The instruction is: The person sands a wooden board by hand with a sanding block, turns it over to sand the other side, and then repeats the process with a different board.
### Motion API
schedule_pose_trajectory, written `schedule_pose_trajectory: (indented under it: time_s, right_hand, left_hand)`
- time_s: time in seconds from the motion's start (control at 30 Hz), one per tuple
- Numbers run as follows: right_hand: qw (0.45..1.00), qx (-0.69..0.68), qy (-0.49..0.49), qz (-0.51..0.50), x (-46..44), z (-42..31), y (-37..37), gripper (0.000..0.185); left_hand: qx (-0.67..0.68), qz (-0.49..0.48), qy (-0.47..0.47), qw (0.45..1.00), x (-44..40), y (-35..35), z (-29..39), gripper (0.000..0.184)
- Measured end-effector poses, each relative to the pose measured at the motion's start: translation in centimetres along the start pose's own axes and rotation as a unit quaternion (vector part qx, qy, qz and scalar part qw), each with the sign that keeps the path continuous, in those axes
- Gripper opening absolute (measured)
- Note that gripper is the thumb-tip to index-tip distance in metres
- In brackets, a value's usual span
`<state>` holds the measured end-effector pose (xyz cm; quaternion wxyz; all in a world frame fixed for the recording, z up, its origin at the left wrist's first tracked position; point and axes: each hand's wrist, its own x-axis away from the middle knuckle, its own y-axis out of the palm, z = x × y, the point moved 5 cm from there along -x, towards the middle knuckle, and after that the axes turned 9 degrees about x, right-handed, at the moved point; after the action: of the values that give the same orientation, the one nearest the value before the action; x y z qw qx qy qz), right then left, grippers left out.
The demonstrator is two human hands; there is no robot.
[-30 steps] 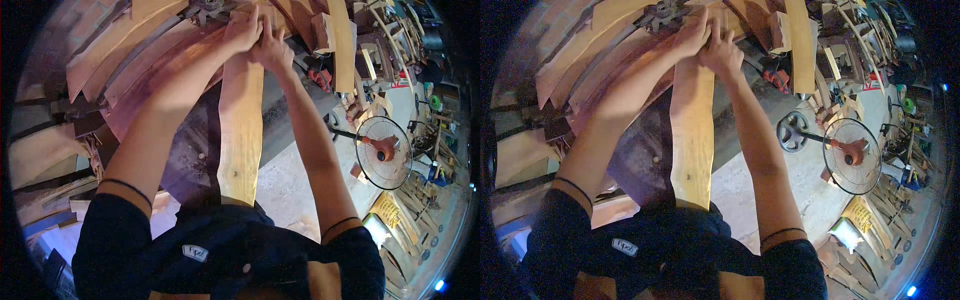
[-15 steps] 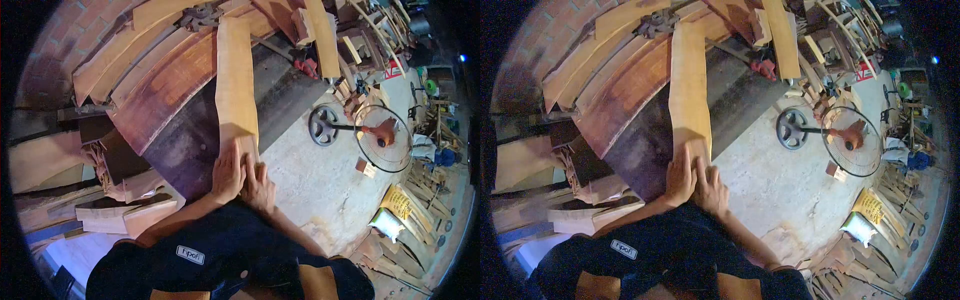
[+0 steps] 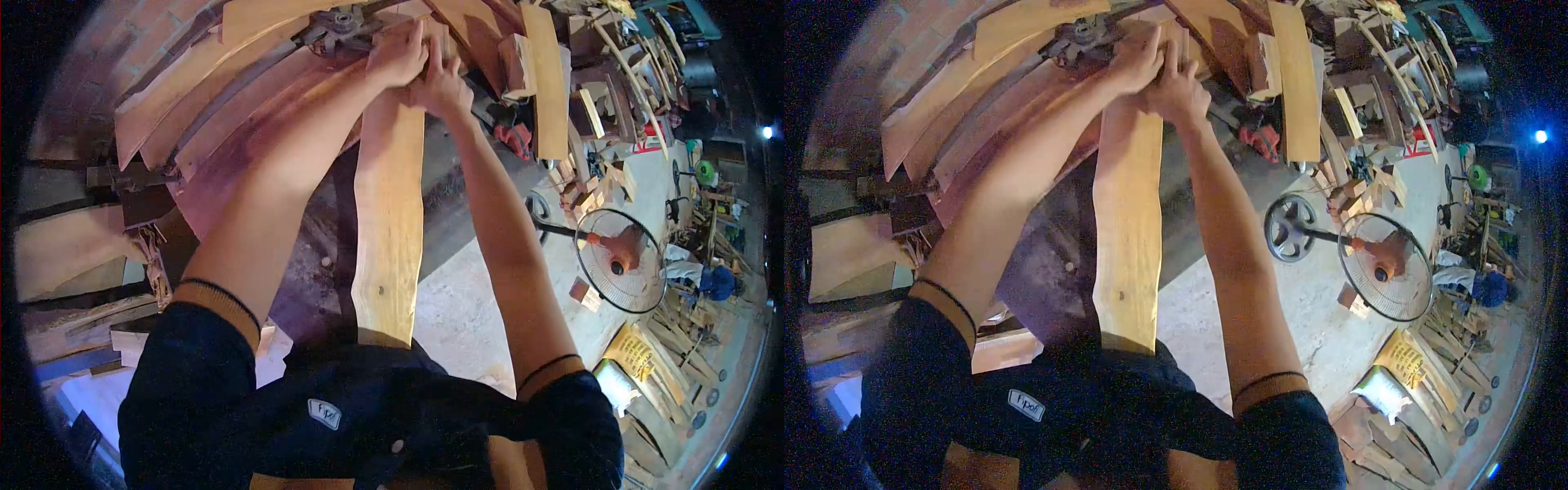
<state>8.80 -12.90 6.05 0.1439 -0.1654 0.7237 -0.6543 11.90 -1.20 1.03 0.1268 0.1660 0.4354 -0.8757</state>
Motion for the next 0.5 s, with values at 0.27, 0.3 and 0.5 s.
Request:
schedule_pose_trajectory:
  time_s: [0.27,0.3,0.5]
  right_hand:
    - [1.000,-0.011,-0.024,-0.009,22.0,-0.9,1.2,0.083]
    - [0.999,-0.030,-0.023,-0.015,26.7,-1.6,1.4,0.085]
    - [0.990,-0.099,-0.034,-0.091,39.6,-3.7,1.3,0.084]
  left_hand:
    - [0.057,-0.002,-0.031,0.998,21.5,-4.8,12.2,0.065]
    - [0.116,-0.065,-0.101,0.986,26.0,-5.5,13.9,0.068]
    - [0.091,-0.173,-0.131,0.972,38.1,-9.2,19.6,0.077]
